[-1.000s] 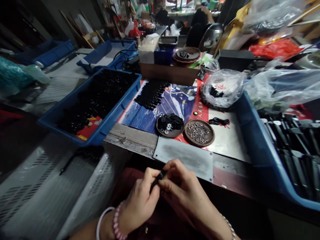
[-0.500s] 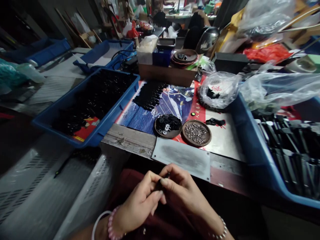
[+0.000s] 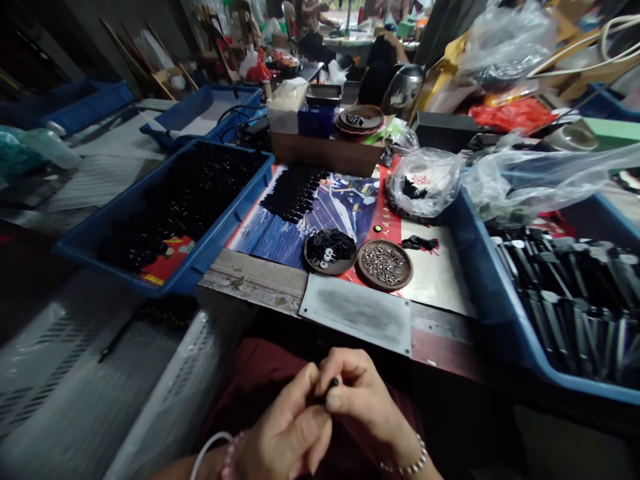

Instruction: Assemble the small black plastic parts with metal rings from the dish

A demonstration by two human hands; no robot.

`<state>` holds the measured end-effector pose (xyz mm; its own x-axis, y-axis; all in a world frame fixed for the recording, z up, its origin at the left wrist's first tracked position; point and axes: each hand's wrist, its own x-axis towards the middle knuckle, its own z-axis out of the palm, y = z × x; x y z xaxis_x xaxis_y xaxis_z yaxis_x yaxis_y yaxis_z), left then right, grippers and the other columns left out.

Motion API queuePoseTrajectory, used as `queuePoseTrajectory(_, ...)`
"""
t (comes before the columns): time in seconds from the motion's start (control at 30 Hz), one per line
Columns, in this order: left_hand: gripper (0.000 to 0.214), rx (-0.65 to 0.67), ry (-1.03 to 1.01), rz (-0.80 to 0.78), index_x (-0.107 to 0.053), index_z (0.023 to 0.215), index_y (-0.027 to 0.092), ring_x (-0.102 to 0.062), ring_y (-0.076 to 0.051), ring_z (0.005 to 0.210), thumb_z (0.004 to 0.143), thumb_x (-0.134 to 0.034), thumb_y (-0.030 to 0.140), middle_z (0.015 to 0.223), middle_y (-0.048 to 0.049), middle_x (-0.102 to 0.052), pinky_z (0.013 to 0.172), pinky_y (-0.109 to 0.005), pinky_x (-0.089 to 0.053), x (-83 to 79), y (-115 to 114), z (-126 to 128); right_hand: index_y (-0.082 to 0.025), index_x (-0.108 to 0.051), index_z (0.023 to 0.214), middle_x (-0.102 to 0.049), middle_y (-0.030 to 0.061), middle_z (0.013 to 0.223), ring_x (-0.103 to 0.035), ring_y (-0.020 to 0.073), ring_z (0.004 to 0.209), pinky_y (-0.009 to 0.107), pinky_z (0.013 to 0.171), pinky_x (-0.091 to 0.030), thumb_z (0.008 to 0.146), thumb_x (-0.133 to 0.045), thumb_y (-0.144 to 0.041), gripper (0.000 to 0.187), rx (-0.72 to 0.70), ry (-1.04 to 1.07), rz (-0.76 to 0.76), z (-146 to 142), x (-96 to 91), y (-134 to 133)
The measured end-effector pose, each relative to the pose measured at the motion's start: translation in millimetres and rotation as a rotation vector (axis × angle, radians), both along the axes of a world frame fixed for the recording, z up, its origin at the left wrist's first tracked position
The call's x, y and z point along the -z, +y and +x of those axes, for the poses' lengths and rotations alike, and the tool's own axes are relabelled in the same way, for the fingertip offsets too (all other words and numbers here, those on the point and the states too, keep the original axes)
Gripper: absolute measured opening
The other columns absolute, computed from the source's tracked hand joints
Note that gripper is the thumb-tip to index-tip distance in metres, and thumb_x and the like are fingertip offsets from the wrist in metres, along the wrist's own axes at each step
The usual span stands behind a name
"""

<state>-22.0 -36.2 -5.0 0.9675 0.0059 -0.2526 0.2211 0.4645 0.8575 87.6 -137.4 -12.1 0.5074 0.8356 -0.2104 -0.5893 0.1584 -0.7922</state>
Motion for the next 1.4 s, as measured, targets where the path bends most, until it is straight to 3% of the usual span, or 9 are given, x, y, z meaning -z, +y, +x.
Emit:
queuePoseTrajectory(0.2,0.031,-0.158,-0.02,-0.182,-0.046,0.089,0.022,-0.026,-0.003,0.03,0.094,-0.054,0.051,0.045,0.0106,-0.042,0.03,-0.014,-0.018,-3.3,-5.6,-1.9,-0.018,-0.066,0.073,-0.051,-0.0016,0.06,-0.046,0.0107,0.046,0.022,0.044,-0.032,0.08,-0.076,-0.045,0.029,-0.045,-0.215,-0.073,-2.3,-9.7,-3.5)
queuePoseTrajectory(0.37,0.026,-0.123,0.003,-0.03,-0.047,0.093,0.022,-0.033,-0.004,0.037,0.098,-0.05,0.047,0.049,0.0103,-0.039,0.038,-0.013,-0.025,-4.6,-3.2,-8.0,-0.018,-0.067,0.067,-0.046,-0.0029,0.058,-0.044,0.0107,0.049,0.022,0.044,-0.035,0.073,-0.08,-0.049,0.034,0.021,-0.223,-0.076,-8.5,-11.7,0.4)
queuePoseTrajectory(0.5,0.03,-0.21,0.048,0.066,-0.049,0.09,0.02,-0.035,-0.004,0.038,0.096,-0.052,0.049,0.052,0.0082,-0.046,0.039,-0.015,-0.027,-11.3,4.7,-12.0,-0.02,-0.065,0.08,-0.055,-0.0002,0.064,-0.054,0.0138,0.045,0.024,0.04,-0.039,0.086,-0.069,-0.043,0.024,-0.027,-0.29,-0.133,-11.5,-12.6,0.9)
queuePoseTrajectory(0.6,0.031,-0.173,0.09,0.101,-0.05,0.093,0.019,-0.035,-0.003,0.04,0.096,-0.052,0.05,0.054,0.0075,-0.048,0.039,-0.014,-0.027,-11.9,12.3,-11.5,-0.02,-0.064,0.078,-0.058,0.0009,0.062,-0.057,0.0158,0.047,0.026,0.042,-0.043,0.087,-0.068,-0.042,0.024,-0.021,-0.358,-0.175,-11.3,-10.3,1.5)
queuePoseTrajectory(0.8,0.033,-0.076,0.085,-0.051,-0.047,0.105,0.018,-0.034,-0.003,0.036,0.096,-0.052,0.048,0.06,0.0058,-0.055,0.034,-0.015,-0.024,-4.1,23.0,-6.6,-0.02,-0.061,0.081,-0.06,-0.002,0.057,-0.056,0.0142,0.035,0.023,0.037,-0.04,0.085,-0.071,-0.042,0.024,0.033,-0.019,-0.092,-15.5,0.7,11.9)
queuePoseTrajectory(0.93,0.03,-0.064,0.078,-0.04,-0.044,0.112,0.019,-0.033,-0.002,0.039,0.097,-0.051,0.044,0.07,0.005,-0.055,0.037,-0.015,-0.025,-4.0,24.6,-8.2,-0.019,-0.061,0.079,-0.061,-0.0022,0.059,-0.054,0.0104,0.037,0.019,0.037,-0.038,0.081,-0.076,-0.04,0.025,0.114,0.127,-0.086,-17.3,6.4,19.4)
queuePoseTrajectory(1.07,0.031,-0.07,0.09,-0.072,-0.044,0.112,0.02,-0.029,-0.002,0.038,0.096,-0.053,0.044,0.067,0.007,-0.051,0.035,-0.015,-0.022,-1.1,21.7,-11.0,-0.017,-0.062,0.074,-0.06,-0.0012,0.061,-0.056,0.0102,0.045,0.019,0.042,-0.043,0.078,-0.08,-0.037,0.027,0.139,0.083,-0.148,-18.4,5.3,23.1)
queuePoseTrajectory(1.2,0.028,-0.214,0.102,-0.127,-0.048,0.11,0.016,-0.031,-0.001,0.038,0.095,-0.058,0.039,0.069,0.0033,-0.059,0.036,-0.014,-0.022,-1.0,21.3,-11.9,-0.018,-0.06,0.078,-0.055,-0.0053,0.053,-0.043,0.0059,0.03,0.017,0.03,-0.032,0.084,-0.073,-0.04,0.027,0.205,-0.043,-0.164,-24.4,2.6,25.0)
queuePoseTrajectory(1.4,0.031,-0.066,0.122,-0.057,-0.048,0.113,0.018,-0.038,-0.001,0.039,0.095,-0.056,0.041,0.073,0.004,-0.058,0.036,-0.013,-0.026,-3.4,25.2,-11.1,-0.016,-0.058,0.076,-0.058,-0.0032,0.052,-0.051,0.0093,0.032,0.017,0.032,-0.036,0.084,-0.074,-0.038,0.028,0.072,0.024,-0.076,-16.9,7.8,21.9)
